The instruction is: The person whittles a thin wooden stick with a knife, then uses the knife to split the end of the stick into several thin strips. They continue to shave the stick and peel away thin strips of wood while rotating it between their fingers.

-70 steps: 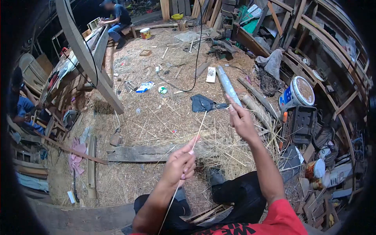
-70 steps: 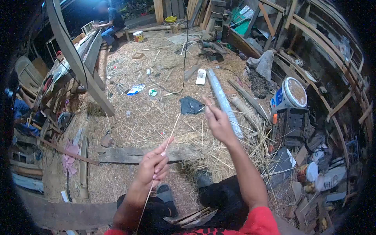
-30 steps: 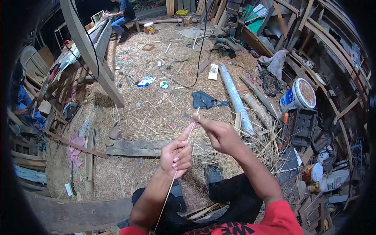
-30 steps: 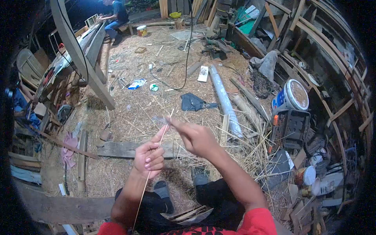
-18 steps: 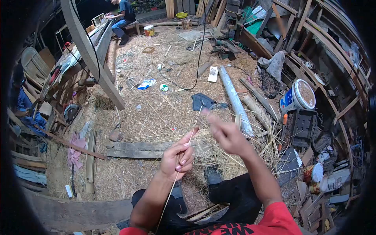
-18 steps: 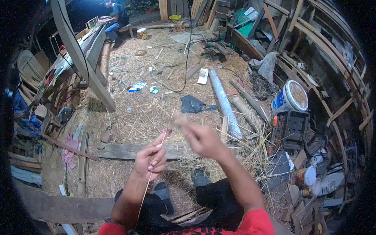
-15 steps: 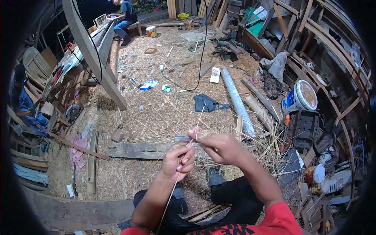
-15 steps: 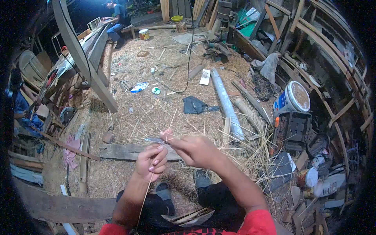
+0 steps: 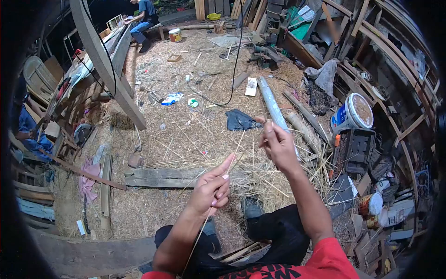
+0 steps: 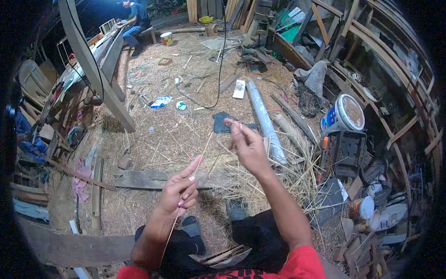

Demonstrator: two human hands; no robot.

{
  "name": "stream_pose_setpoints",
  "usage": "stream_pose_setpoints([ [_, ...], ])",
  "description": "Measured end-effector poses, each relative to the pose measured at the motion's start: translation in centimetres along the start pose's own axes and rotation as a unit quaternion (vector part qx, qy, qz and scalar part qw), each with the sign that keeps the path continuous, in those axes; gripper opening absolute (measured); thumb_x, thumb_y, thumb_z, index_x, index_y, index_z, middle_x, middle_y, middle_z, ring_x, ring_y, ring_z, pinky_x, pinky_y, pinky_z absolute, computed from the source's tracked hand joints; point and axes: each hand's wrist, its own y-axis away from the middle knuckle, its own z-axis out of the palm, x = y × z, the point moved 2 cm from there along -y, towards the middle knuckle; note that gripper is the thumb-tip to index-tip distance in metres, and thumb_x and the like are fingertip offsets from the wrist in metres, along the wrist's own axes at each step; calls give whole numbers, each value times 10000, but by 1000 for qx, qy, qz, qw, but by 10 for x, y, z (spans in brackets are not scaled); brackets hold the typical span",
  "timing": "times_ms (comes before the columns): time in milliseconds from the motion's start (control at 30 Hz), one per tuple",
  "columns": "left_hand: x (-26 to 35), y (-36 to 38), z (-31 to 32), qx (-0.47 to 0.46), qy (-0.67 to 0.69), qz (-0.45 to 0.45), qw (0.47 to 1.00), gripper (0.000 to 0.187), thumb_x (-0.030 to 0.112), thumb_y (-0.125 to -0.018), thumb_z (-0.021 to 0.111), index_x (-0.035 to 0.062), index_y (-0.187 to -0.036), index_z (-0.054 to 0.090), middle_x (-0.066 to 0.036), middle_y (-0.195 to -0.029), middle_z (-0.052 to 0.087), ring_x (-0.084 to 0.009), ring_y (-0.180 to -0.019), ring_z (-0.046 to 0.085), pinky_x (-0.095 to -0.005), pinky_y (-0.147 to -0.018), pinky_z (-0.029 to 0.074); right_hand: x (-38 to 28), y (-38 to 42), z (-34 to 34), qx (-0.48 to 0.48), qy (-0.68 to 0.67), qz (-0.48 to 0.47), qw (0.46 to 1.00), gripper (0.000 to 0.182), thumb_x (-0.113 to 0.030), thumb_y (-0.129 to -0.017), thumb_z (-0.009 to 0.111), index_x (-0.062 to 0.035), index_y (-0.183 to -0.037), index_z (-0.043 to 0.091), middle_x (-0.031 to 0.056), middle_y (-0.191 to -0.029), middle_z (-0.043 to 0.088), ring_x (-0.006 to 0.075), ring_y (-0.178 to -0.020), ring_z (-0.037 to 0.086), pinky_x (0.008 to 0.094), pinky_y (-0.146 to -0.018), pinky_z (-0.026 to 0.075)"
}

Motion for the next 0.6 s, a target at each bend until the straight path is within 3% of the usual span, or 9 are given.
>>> stream_pose_setpoints([
  [33,-1,0,1,4,-13,-4,1000,565,50,-977,406,90,-1520,254,26,-542,345,-40,-399,258,-186,-357,215,6,0,4,-13,-15,-36,999,317,-265,-988,566,-31,-1194,627,-14,-750,621,22,-570,458,217,-513,367],
  [200,-7,-2,7,19,-84,-17,996,571,63,-968,398,81,-1520,249,-10,-548,400,-52,-395,263,-184,-351,244,11,1,13,-27,-20,15,999,240,-259,-938,654,-21,-973,656,-12,-799,649,27,-711,551,195,-626,429],
  [367,-3,-4,1,3,-38,-20,999,562,84,-971,349,78,-1521,238,-44,-577,457,-58,-373,285,-181,-332,263,12,2,18,-53,-33,10,998,264,-268,-928,666,-12,-989,665,-22,-808,649,12,-683,522,199,-582,416],
  [467,-2,-7,-1,-31,61,-21,997,557,81,-971,331,87,-1520,238,-48,-601,472,-62,-368,308,-182,-324,267,15,9,26,-86,52,-1,995,321,-296,-921,673,9,-1020,671,-17,-819,659,5,-690,510,205,-577,414],
  [500,-1,-8,-1,-35,98,-26,994,560,87,-969,336,88,-1520,233,-48,-595,459,-67,-358,305,-187,-319,267,19,8,30,-72,93,-64,991,373,-275,-943,631,18,-1173,620,43,-862,684,72,-712,586,245,-606,456],
  [600,3,-11,-8,-18,157,-16,987,554,98,-971,326,93,-1517,229,-41,-588,436,-73,-348,309,-197,-312,266,11,14,33,13,197,-266,944,398,-211,-977,550,10,-1307,528,130,-921,690,189,-751,659,301,-638,495],
])
